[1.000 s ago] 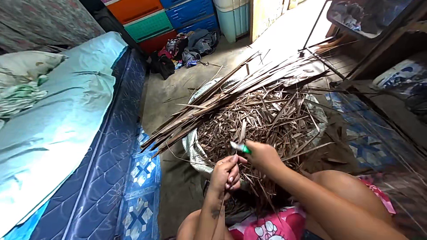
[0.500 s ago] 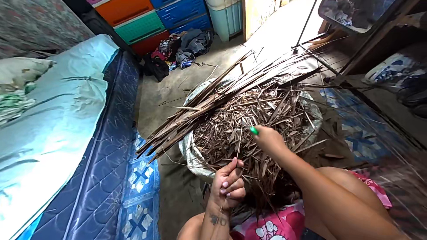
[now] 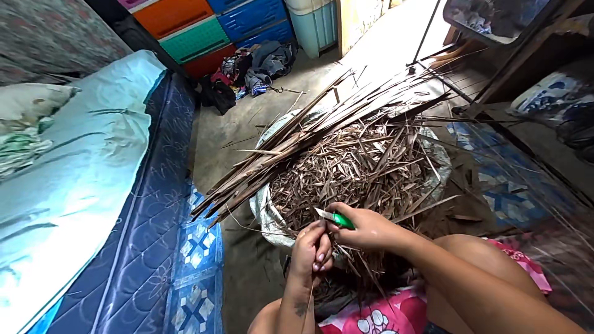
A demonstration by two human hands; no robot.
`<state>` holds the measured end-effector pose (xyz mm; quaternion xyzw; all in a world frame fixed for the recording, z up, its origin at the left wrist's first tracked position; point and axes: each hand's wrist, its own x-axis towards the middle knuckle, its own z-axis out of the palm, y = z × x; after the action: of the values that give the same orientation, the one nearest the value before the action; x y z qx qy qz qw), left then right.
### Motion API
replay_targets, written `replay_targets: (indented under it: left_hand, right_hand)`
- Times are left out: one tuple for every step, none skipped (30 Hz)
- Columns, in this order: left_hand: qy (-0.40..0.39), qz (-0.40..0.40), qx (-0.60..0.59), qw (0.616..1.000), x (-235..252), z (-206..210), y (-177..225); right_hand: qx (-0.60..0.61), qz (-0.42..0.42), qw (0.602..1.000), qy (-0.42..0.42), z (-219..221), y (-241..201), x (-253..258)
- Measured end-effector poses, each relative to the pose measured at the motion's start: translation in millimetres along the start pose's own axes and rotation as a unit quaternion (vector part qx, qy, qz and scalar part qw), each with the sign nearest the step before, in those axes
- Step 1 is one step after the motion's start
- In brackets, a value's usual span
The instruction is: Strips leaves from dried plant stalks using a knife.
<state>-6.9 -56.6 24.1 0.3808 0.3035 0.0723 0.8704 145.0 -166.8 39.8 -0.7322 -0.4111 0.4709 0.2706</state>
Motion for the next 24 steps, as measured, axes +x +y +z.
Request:
replay_targets:
  left_hand:
    - [0.005,0.000,0.002,1.000,0,0,1]
    - [0.010,0.001,0.008,1.000,1,1,2]
    - [0.015,0.002,0.013,1.000,1,1,3]
    - [0.019,0.003,0.017,1.000,0,1,3]
    - [0.020,0.003,0.022,1.000,0,1,3]
    - [0.018,0.002,0.024,1.000,-1,1,3]
    - [0.014,0.002,0.027,1.000,-1,0,2]
    - [0.012,0.002,0.032,0.999,-1,0,2]
    - [0.016,0.003,0.041,0.999,-1,0,3]
    - [0.022,0.008,0.051,0.998,-1,1,3]
    - [0.027,0.014,0.060,0.998,-1,1,3]
    - [0.029,0.019,0.067,0.997,-1,2,3]
    - [0.029,0.023,0.075,0.996,-2,2,3]
    - [0.027,0.025,0.082,0.996,-2,2,4]
    - [0.025,0.026,0.089,0.995,-3,3,4]
    - [0.021,0.025,0.099,0.995,-5,3,5]
    - [0.017,0.024,0.103,0.994,-5,3,5]
    - [0.012,0.023,0.103,0.994,-6,3,5]
    - [0.005,0.020,0.095,0.995,-7,3,5]
    - [-0.006,0.017,0.078,0.997,-7,1,5]
    - [-0.020,0.013,0.055,0.998,-7,-1,4]
    - [-0.034,0.007,0.029,0.999,-7,-2,4]
    - [-0.051,0.000,0.001,0.999,-6,-4,4]
    - [-0.075,-0.007,-0.031,0.997,-5,-7,4]
  right_hand:
    - [0.042,-0.011,0.999,-0.019,-4,2,-1]
    - [0.076,-0.022,0.996,-0.035,-6,4,-3]
    - [0.100,-0.035,0.993,-0.045,-8,6,-3]
    - [0.116,-0.044,0.991,-0.051,-8,9,-3]
    - [0.125,-0.047,0.989,-0.056,-10,11,-2]
    - [0.135,-0.045,0.988,-0.060,-11,11,-1]
    - [0.152,-0.047,0.985,-0.064,-11,12,0]
    - [0.180,-0.053,0.980,-0.069,-10,12,1]
    - [0.215,-0.059,0.972,-0.080,-9,12,2]
    - [0.252,-0.067,0.961,-0.090,-7,13,3]
    - [0.284,-0.069,0.951,-0.096,-6,14,4]
    - [0.312,-0.068,0.943,-0.092,-5,14,4]
    - [0.332,-0.065,0.938,-0.081,-5,14,4]
    - [0.347,-0.062,0.934,-0.065,-6,14,5]
    - [0.361,-0.058,0.930,-0.043,-8,13,5]
    - [0.377,-0.053,0.924,-0.019,-12,14,6]
    - [0.396,-0.051,0.917,0.010,-17,15,7]
    - [0.418,-0.048,0.906,0.047,-23,16,9]
    - [0.442,-0.046,0.891,0.090,-28,19,12]
    - [0.464,-0.047,0.875,0.130,-33,22,15]
    - [0.474,-0.055,0.866,0.150,-36,25,16]
    - [0.471,-0.068,0.868,0.141,-37,27,15]
    - [0.451,-0.083,0.882,0.105,-36,26,11]
    - [0.422,-0.094,0.900,0.055,-32,24,7]
